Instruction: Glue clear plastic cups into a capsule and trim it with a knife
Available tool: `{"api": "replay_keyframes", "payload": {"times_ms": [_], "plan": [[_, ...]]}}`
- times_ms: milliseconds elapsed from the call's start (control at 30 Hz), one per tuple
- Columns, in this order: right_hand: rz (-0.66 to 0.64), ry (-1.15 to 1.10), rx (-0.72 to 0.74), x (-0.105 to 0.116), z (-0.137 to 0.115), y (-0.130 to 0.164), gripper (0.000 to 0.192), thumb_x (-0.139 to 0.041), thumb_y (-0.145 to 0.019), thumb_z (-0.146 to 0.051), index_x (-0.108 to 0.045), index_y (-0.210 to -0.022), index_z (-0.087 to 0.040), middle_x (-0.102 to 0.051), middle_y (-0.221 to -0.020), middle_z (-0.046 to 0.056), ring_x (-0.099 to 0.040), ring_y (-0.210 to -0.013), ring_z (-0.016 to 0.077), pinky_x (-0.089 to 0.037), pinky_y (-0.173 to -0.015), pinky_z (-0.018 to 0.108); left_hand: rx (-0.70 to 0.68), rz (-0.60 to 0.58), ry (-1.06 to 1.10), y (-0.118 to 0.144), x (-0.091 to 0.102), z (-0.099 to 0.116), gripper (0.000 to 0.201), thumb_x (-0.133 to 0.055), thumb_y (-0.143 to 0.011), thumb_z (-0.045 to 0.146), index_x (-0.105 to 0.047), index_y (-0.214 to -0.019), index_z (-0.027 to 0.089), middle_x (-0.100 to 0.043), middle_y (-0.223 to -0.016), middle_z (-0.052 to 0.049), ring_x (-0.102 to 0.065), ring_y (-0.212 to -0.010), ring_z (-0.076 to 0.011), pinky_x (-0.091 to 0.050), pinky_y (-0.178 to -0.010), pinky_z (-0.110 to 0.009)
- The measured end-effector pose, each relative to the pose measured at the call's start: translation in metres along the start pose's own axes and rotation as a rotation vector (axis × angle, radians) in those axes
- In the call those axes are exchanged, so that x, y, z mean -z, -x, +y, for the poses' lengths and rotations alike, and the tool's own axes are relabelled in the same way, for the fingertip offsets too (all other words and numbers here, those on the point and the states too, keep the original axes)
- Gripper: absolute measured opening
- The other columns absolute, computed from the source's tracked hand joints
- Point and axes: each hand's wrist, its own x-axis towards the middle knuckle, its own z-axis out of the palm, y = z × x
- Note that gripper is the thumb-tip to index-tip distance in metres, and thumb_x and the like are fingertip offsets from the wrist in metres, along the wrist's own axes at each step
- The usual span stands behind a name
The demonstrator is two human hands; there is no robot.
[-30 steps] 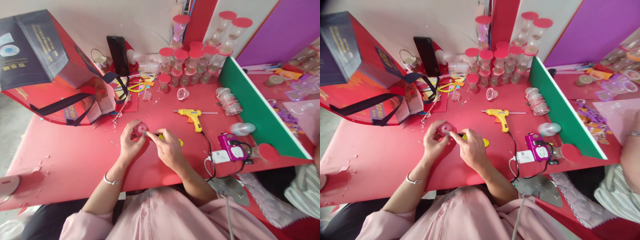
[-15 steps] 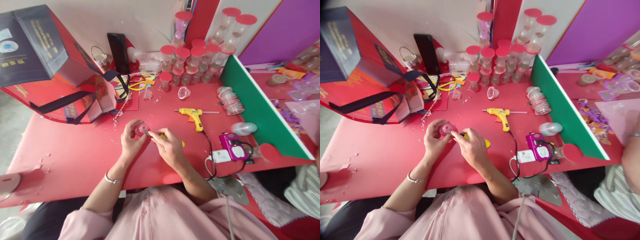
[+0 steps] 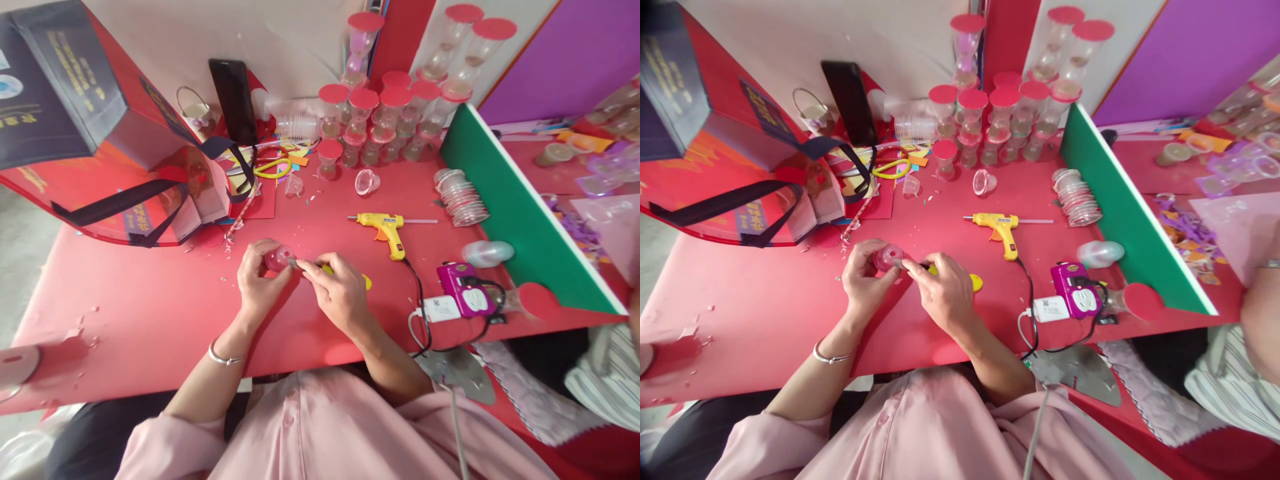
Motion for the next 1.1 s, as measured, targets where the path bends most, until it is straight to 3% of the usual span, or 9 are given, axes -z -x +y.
{"api": "replay_keyframes", "payload": {"times_ms": [267,533,900,1100], "plan": [[0.062,0.049,-0.044,0.0010,0.0044,-0.0023,0.029,-0.062,-0.109,-0.027,-0.081,-0.129,-0.035,-0.075,-0.104,0.005,-0.070,-0.092,0.0155,-0.051,-0.079,0.027,0.001,0.023,0.032,-0.0014,0.0019,-0.0001,0.039,-0.087,-0.083,0.029,-0.068,-0.115,0.023,-0.071,-0.118,-0.009,-0.072,-0.108,-0.0226,-0.062,-0.090,-0.036],[0.069,0.005,0.034,-0.0019,0.0005,-0.0007,0.031,-0.065,-0.107,-0.029,-0.078,-0.133,-0.039,-0.074,-0.103,0.002,-0.068,-0.088,0.0140,-0.049,-0.074,0.027,-0.028,-0.007,0.013,-0.0021,0.0001,-0.0012,0.036,-0.082,-0.086,0.027,-0.070,-0.119,0.021,-0.070,-0.124,-0.013,-0.072,-0.113,-0.0238,-0.062,-0.081,-0.032],[0.072,-0.003,0.051,0.0015,0.0029,-0.0006,0.037,-0.066,-0.105,-0.020,-0.077,-0.135,-0.039,-0.074,-0.105,0.003,-0.068,-0.090,0.0151,-0.051,-0.079,0.027,-0.032,-0.037,0.045,-0.0037,0.0013,0.0000,0.036,-0.081,-0.085,0.024,-0.072,-0.120,0.021,-0.072,-0.118,-0.011,-0.073,-0.110,-0.0233,-0.062,-0.090,-0.035],[0.103,0.011,0.008,0.0003,0.0067,-0.0019,0.031,-0.066,-0.106,-0.027,-0.079,-0.132,-0.037,-0.074,-0.104,0.003,-0.068,-0.090,0.0152,-0.051,-0.078,0.027,-0.075,-0.069,0.069,-0.0056,0.0028,0.0074,0.034,-0.084,-0.083,0.026,-0.074,-0.115,0.021,-0.074,-0.114,-0.010,-0.073,-0.106,-0.0241,-0.062,-0.092,-0.038]]}}
